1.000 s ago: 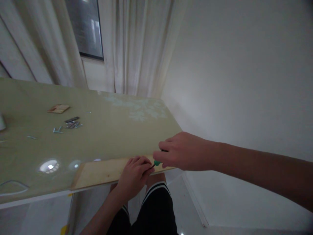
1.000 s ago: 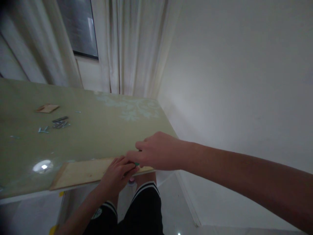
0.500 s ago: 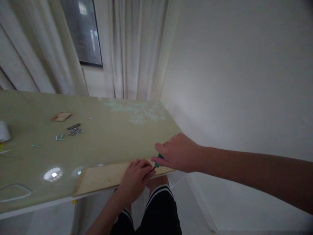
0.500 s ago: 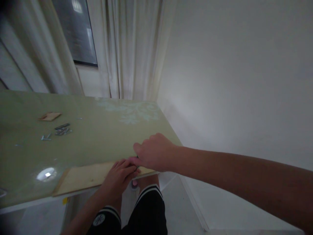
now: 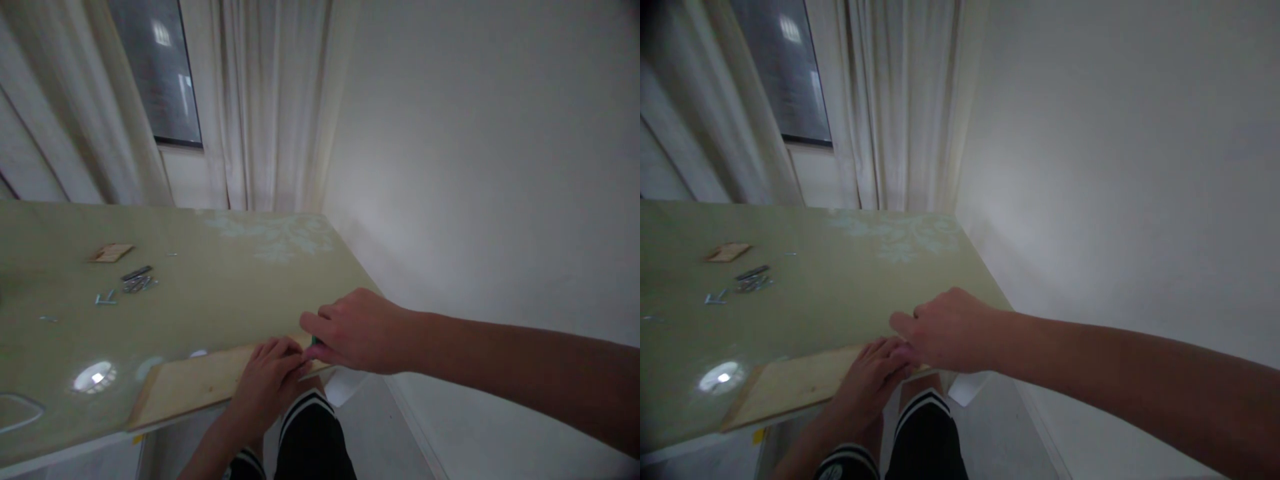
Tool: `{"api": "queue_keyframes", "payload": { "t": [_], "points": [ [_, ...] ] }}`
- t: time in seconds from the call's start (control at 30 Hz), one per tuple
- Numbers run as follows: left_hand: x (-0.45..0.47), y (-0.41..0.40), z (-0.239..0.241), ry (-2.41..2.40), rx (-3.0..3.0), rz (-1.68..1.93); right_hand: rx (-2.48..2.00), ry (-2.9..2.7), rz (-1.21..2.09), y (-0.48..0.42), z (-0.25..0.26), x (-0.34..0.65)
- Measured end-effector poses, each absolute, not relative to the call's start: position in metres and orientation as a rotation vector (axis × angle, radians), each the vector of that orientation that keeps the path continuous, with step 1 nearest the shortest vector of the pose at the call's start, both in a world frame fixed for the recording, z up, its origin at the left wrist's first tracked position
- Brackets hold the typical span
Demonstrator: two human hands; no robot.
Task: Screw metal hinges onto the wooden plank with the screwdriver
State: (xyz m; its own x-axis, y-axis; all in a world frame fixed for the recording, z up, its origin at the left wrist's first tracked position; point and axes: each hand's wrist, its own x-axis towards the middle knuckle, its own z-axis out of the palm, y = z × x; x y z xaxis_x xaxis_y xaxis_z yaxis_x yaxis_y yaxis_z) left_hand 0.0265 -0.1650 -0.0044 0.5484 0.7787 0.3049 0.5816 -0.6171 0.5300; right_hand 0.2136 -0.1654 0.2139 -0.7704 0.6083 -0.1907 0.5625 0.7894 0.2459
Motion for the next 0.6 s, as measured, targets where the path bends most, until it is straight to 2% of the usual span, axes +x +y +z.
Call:
{"api": "queue_keyframes", "payload": {
  "t": [0.17, 0.37, 0.43, 0.6],
  "points": [
    [0.027, -0.167, -0.001, 1.136, 2.415, 0.726, 0.567, 2.761, 0.229, -0.161, 0.239, 0.22],
    [0.027, -0.166, 0.001, 1.122, 2.394, 0.701, 1.089, 2.57, 0.311, -0.164, 0.217, 0.209],
    [0.028, -0.167, 0.001, 1.129, 2.391, 0.725, 1.106, 2.583, 0.293, -0.163, 0.212, 0.211],
    [0.029, -0.168, -0.002, 1.133, 2.404, 0.783, 0.542, 2.809, 0.348, -0.16, 0.231, 0.222]
  ]
}}
